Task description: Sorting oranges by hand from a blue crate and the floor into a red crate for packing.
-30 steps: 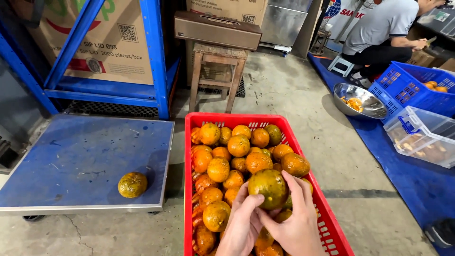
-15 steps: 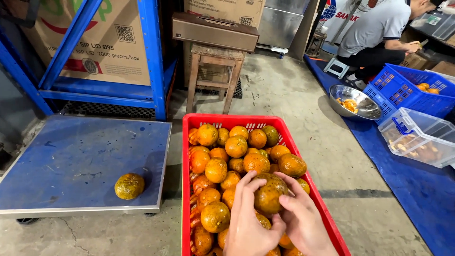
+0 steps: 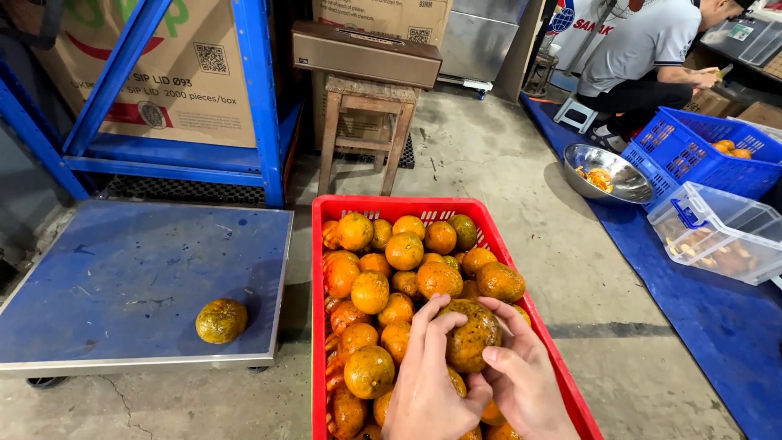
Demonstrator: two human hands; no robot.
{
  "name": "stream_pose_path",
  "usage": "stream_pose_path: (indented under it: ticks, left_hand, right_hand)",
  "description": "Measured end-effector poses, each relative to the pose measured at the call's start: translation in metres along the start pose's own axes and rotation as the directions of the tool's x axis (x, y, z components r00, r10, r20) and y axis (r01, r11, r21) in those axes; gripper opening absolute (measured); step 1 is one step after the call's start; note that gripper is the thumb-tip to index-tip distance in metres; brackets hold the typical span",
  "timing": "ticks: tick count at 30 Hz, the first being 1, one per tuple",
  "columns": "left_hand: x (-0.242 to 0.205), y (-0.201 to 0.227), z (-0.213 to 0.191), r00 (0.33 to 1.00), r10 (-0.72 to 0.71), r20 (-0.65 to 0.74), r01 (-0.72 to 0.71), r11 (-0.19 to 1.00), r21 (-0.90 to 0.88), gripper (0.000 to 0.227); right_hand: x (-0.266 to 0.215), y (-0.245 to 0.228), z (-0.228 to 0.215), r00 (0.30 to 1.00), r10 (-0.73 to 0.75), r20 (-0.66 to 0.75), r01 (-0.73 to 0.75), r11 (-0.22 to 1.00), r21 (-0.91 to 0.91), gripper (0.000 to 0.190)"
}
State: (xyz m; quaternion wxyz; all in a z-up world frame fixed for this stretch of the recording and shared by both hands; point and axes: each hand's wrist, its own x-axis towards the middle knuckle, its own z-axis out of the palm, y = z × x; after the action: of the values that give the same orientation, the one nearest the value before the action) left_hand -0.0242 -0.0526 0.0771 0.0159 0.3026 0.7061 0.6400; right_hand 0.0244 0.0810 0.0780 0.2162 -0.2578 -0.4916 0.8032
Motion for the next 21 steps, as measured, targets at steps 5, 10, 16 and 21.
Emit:
stream_pose_path:
  ticks: [5,10,16,21]
  left_hand:
    - [0.002,0.001,0.001,0.998,-0.048,-0.030,0.047,0.998,-0.035,0.071]
    - [0.000,-0.004,0.002,0.996,-0.082,-0.037,0.081,0.997,-0.014,0.073]
    - [0.000,-0.009,0.011,0.999,-0.022,-0.047,0.022,1.000,-0.008,0.079]
    - [-0.003,-0.024,0.030,0.995,-0.026,-0.094,0.030,0.998,0.050,0.091]
  right_hand:
    - [0.005,0.012,-0.015,0.967,-0.223,0.120,0.223,0.975,0.016,0.074]
    - [0.002,0.010,-0.009,0.980,-0.185,0.070,0.187,0.982,-0.026,0.067]
    - [0.021,0.003,-0.017,0.944,-0.305,0.124,0.328,0.907,-0.264,0.063]
    - [0.097,-0.034,-0.009,0.661,-0.609,0.439,0.622,0.117,-0.774,0.050]
